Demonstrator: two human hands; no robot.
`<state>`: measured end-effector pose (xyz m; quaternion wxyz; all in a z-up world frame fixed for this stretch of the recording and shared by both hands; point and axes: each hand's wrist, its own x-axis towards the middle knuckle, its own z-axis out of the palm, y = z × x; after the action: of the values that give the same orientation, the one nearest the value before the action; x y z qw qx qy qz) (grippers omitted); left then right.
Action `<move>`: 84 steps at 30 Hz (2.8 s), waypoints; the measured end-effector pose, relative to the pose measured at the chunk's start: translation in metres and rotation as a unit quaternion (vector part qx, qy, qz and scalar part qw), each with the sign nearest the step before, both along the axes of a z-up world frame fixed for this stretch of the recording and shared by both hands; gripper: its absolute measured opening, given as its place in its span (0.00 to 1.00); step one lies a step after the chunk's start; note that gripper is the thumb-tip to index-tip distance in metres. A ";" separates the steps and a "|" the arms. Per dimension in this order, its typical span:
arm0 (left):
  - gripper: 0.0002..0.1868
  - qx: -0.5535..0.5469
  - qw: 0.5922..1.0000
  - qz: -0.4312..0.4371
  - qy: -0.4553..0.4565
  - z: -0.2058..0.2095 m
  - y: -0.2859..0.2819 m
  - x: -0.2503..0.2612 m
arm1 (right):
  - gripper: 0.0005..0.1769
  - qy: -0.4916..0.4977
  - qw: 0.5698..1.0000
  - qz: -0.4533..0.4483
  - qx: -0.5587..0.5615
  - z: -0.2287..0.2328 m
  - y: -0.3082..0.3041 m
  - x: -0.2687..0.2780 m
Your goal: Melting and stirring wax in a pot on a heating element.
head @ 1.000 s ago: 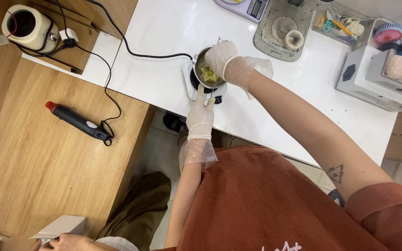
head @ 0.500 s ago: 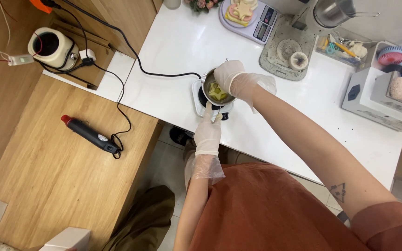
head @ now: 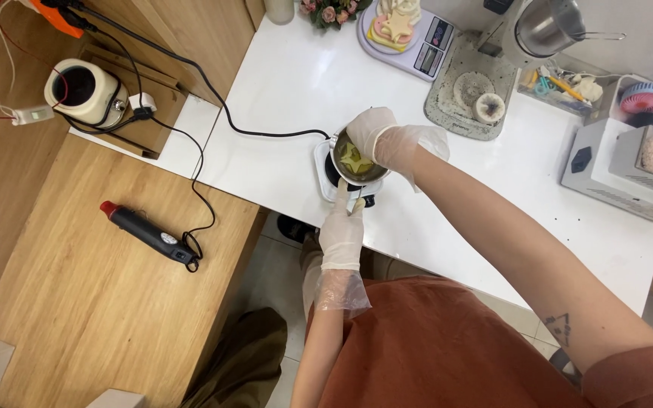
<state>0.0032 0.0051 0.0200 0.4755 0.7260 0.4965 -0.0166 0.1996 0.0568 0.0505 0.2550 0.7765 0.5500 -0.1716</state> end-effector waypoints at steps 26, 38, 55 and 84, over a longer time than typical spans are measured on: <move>0.33 0.081 0.996 -0.036 0.008 -0.025 0.001 -0.008 | 0.08 -0.013 0.999 0.037 0.025 0.002 -0.049 0.003; 0.33 0.073 0.996 -0.056 0.007 -0.012 0.010 -0.003 | 0.09 0.046 0.996 -0.003 0.082 -0.002 -0.053 0.010; 0.33 0.066 0.996 -0.059 0.010 -0.006 0.008 -0.008 | 0.08 0.002 1.000 -0.011 0.022 0.004 -0.046 0.000; 0.34 0.061 0.996 -0.063 0.015 -0.010 0.007 -0.005 | 0.13 0.051 0.998 -0.016 -0.013 0.022 -0.008 0.005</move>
<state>-0.0019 0.0124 0.0098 0.4209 0.7832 0.4569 -0.0266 0.2049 0.0488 0.0721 0.2336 0.7720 0.5477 -0.2224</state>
